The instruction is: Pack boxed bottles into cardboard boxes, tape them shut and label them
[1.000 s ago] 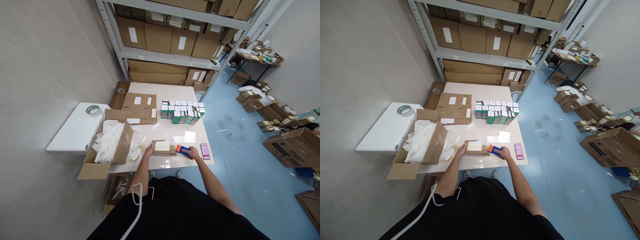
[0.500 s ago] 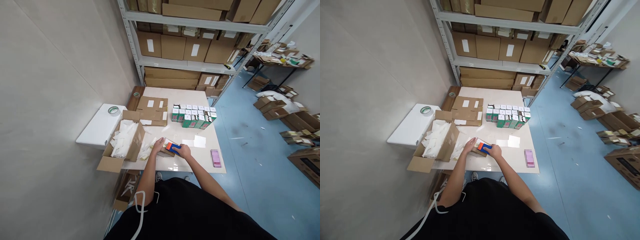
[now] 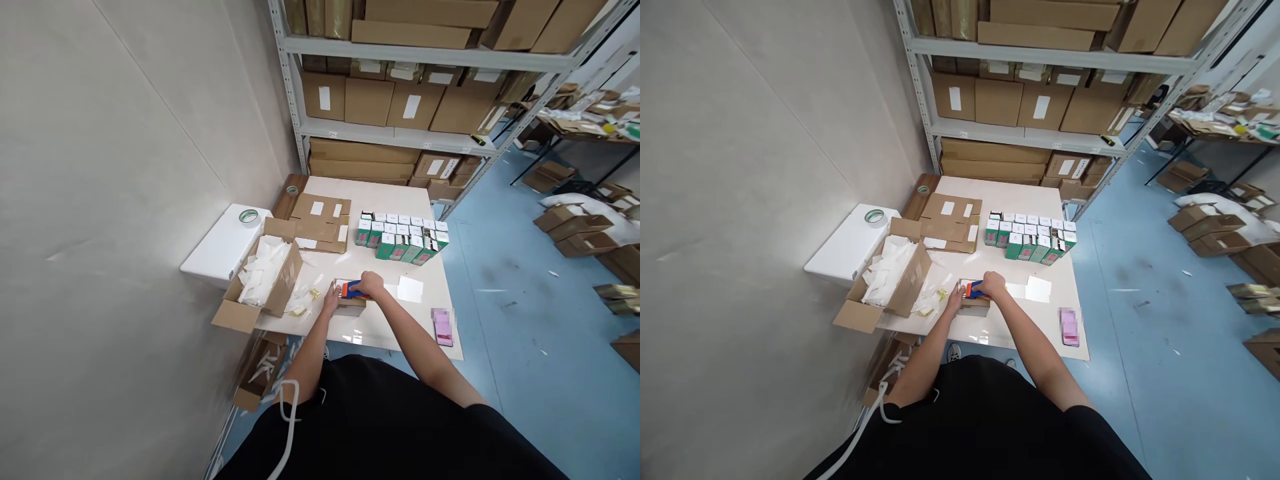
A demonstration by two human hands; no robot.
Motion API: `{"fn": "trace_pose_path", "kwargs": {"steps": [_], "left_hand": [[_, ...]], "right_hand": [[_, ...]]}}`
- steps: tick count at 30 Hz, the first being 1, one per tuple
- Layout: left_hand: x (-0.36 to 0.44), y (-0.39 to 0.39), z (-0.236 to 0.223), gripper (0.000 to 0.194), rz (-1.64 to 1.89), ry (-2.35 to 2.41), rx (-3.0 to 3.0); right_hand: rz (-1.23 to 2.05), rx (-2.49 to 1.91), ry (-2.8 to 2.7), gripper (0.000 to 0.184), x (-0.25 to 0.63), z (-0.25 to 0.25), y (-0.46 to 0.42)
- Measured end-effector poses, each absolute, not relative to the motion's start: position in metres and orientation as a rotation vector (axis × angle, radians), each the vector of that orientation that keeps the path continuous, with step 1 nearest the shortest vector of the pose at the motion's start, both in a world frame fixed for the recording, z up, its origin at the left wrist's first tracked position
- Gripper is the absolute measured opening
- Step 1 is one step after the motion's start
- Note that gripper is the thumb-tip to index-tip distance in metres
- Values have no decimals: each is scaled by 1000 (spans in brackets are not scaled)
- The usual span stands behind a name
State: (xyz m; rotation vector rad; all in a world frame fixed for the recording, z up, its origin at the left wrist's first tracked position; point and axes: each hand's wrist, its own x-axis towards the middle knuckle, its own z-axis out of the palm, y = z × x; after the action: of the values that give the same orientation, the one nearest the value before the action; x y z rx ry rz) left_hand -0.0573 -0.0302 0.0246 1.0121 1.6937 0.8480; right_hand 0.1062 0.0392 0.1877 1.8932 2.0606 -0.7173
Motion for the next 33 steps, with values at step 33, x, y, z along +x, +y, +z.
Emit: {"fn": "trace_pose_path", "kwargs": {"steps": [33], "left_hand": [[-51, -27, 22, 70, 760, 1694, 964]], "right_hand": [[-617, 2059, 1970, 53, 238, 154, -9]]}}
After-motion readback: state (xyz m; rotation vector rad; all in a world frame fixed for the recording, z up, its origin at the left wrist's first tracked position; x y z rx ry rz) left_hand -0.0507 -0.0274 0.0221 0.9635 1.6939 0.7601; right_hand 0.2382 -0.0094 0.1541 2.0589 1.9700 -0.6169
